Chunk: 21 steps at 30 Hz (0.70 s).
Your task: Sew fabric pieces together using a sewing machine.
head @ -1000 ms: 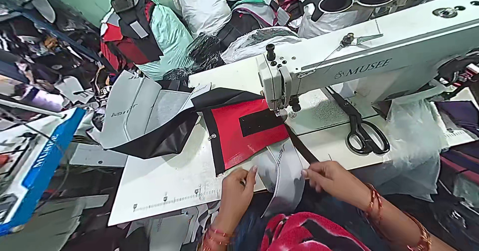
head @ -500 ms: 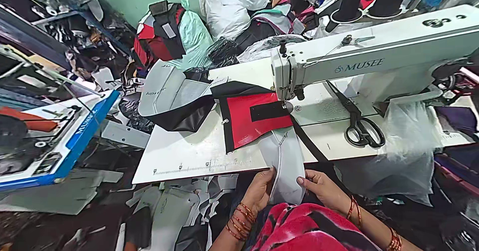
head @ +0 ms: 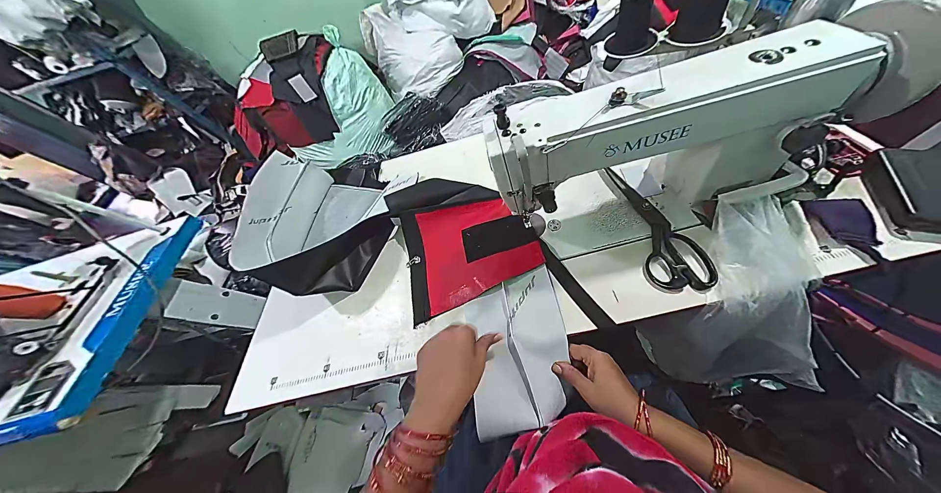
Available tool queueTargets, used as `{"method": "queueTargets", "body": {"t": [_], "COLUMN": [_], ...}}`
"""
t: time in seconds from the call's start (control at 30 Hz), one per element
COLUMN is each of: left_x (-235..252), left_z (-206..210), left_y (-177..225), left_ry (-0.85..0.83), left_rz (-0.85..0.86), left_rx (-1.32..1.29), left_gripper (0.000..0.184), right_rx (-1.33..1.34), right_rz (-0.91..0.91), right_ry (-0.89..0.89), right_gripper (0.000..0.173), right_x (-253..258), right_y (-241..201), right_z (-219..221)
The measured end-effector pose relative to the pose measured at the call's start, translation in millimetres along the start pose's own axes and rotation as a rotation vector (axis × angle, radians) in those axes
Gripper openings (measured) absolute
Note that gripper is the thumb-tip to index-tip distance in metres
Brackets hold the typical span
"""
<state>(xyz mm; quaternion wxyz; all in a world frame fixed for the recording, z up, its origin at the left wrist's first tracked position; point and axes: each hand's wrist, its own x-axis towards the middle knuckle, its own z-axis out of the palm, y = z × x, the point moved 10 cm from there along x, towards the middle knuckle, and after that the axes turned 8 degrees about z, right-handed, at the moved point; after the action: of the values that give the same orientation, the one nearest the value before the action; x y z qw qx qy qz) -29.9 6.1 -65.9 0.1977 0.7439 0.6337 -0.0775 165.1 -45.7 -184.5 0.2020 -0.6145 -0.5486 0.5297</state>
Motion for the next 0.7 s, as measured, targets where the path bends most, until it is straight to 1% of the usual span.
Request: {"method": "queueTargets", "body": {"t": [0.07, 0.1, 0.13, 0.2, 0.3, 0.37, 0.5, 0.7], "left_x": [24.8, 40.0, 56.7, 88.6, 108.6, 107.1, 91.6, 88.7], "left_z": [-22.0, -24.8, -23.3, -13.7, -3.2, 0.6, 5.6, 6.9], "left_y": [44.5, 61.2, 73.6, 88.5, 98.1, 100.5, 110.8, 112.9], "left_ry": [0.368, 0.48, 0.512, 0.423, 0.312, 0.337, 0.477, 0.506], "left_rz": [0.375, 0.518, 0.593, 0.616, 0.606, 0.644, 0.774, 0.843], "left_rx": [-0.051, -0.079, -0.085, -0.072, 0.001, 0.071, 0.236, 0.301], "left_gripper": [0.032, 0.024, 0.023, 0.027, 0.027, 0.027, 0.023, 0.02], "right_rx": [-0.02, -0.024, -0.027, -0.039, -0.065, -0.063, -0.057, -0.049], "right_rz": [0.011, 0.012, 0.012, 0.018, 0.047, 0.049, 0.038, 0.03], "right_ry": [-0.011, -0.016, -0.019, -0.033, -0.065, -0.071, -0.071, -0.081], "right_gripper": [0.034, 0.034, 0.034, 0.034, 0.035, 0.036, 0.037, 0.037], "right_x": [1.6, 2.0, 1.9, 1.0, 1.9, 2.9, 2.5, 3.6], "right_y": [-1.4, -1.5, -2.0, -3.1, -2.8, -1.9, -3.8, -2.0], "right_z": [1.1, 1.3, 1.1, 0.5, 0.9, 1.6, 1.1, 1.2]}}
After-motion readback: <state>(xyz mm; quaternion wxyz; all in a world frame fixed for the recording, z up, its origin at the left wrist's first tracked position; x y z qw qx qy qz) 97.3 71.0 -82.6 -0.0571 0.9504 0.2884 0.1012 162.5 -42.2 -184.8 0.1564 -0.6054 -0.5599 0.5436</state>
